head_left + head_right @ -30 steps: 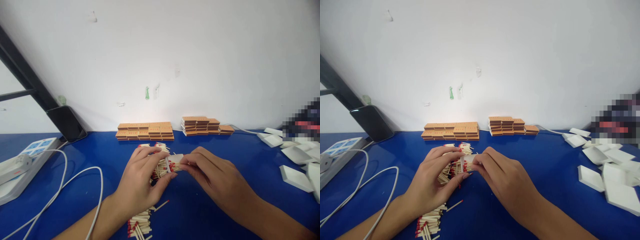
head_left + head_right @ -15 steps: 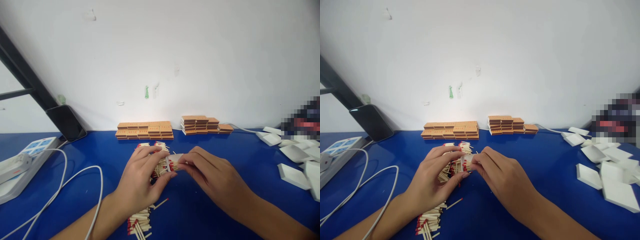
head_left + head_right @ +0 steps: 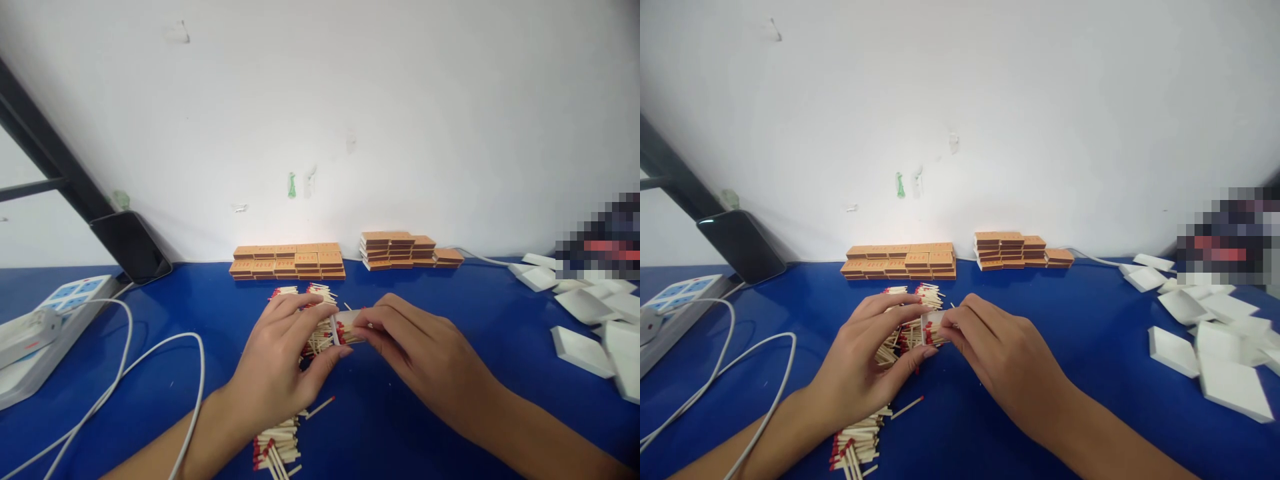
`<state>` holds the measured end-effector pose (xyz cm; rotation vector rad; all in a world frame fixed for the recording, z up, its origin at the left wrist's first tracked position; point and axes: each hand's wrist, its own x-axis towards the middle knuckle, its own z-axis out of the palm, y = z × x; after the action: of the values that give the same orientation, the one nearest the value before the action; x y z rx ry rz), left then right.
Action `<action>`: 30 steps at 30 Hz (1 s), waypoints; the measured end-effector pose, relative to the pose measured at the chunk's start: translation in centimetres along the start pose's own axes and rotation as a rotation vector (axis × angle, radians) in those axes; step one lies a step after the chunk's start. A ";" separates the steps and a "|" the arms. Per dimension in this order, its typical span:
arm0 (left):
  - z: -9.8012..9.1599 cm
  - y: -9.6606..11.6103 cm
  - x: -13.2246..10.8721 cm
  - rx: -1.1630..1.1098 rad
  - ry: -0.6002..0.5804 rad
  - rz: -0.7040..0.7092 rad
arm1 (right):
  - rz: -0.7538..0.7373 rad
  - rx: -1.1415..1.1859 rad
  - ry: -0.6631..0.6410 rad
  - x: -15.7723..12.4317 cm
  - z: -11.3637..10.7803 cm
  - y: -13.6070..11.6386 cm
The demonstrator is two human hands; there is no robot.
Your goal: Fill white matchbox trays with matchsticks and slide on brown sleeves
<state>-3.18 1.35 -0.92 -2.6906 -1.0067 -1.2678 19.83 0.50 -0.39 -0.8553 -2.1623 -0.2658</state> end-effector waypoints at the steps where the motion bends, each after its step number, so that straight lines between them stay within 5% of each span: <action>1: 0.0 0.0 0.0 0.001 0.000 -0.001 | 0.000 -0.002 0.004 0.0 0.0 0.1; 30: -0.1 -0.1 0.3 0.001 0.015 0.014 | 0.040 -0.022 0.026 -0.1 -0.3 0.6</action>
<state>-3.18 1.55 -0.66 -2.6789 -0.9847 -1.2827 20.44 0.73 -0.35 -0.9017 -2.1188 -0.2793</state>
